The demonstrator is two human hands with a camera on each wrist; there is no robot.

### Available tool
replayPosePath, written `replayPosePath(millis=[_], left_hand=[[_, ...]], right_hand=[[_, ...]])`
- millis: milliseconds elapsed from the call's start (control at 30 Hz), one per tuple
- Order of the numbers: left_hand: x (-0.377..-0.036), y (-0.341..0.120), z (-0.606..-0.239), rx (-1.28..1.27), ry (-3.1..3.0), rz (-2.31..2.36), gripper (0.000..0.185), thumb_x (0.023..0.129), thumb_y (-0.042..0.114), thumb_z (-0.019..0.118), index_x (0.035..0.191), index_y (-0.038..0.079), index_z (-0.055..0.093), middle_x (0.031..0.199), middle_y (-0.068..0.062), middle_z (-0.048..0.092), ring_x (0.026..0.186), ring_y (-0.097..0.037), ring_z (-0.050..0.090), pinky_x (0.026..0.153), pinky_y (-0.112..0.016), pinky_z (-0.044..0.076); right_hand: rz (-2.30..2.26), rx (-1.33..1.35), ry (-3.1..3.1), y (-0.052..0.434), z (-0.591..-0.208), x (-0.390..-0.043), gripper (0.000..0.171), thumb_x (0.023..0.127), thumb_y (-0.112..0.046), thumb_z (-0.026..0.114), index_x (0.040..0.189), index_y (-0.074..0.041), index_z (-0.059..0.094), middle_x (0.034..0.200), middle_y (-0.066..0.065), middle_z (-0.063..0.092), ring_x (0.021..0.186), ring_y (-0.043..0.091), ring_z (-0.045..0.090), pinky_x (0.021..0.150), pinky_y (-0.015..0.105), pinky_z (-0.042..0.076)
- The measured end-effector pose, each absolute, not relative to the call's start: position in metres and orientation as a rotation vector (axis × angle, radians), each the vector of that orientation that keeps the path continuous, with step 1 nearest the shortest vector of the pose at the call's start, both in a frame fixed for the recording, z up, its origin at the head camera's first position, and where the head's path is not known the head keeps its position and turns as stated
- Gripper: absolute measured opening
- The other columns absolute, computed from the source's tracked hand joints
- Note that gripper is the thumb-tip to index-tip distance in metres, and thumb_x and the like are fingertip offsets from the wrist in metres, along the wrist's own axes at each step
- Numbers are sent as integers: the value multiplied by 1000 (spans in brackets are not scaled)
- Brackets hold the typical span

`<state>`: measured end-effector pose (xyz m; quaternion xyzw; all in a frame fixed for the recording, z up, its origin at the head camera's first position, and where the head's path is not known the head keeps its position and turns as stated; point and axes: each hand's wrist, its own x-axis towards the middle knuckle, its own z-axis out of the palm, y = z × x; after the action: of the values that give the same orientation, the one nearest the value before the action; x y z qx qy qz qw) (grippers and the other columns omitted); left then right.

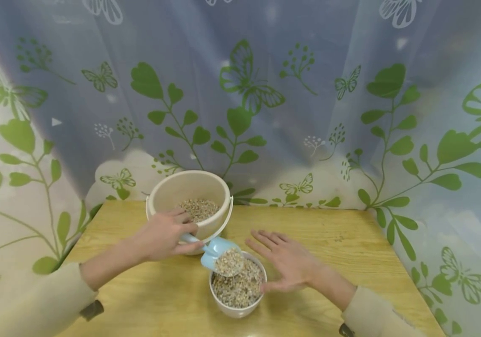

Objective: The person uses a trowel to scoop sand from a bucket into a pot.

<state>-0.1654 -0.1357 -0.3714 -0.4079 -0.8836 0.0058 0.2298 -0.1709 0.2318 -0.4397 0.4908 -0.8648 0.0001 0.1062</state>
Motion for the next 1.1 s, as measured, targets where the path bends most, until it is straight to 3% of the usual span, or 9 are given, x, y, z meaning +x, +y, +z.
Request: replayPosePath(millis=[200, 367, 533, 1100], left_hand=[[-165, -130, -377, -1140, -2345, 113, 38, 93, 61, 69, 99, 24, 79, 93, 1, 74, 88, -19, 69, 73, -36, 59], [-165, -126, -381, -1165, -2310, 147, 36, 93, 62, 69, 91, 26, 74, 85, 5, 68, 83, -16, 67, 67, -32, 58], [-163, -122, -382, -1183, -2339, 149, 37, 94, 62, 68, 87, 26, 72, 88, 4, 70, 88, -16, 69, 73, -33, 59], [-158, -107, -385, -1223, -2350, 308, 44, 96, 69, 60, 97, 29, 76, 97, 6, 74, 96, -16, 68, 84, -34, 58]], right_hand=[[-29, 1461, -2555, 230, -445, -167, 114, 88, -94, 32, 169, -14, 24, 172, 17, 33, 153, 39, 44, 116, 58, 47], [-66, 1467, -2562, 230, -450, -165, 116, 87, -93, 38, 167, -10, 27, 172, 17, 34, 154, 39, 44, 116, 58, 47], [-92, 1464, -2545, 231, -455, -165, 116, 88, -92, 41, 166, -8, 28, 171, 16, 35, 153, 39, 45, 115, 56, 48], [-37, 1461, -2545, 230, -460, -166, 122, 85, -98, 26, 165, -6, 30, 171, 16, 37, 153, 38, 45, 117, 55, 47]])
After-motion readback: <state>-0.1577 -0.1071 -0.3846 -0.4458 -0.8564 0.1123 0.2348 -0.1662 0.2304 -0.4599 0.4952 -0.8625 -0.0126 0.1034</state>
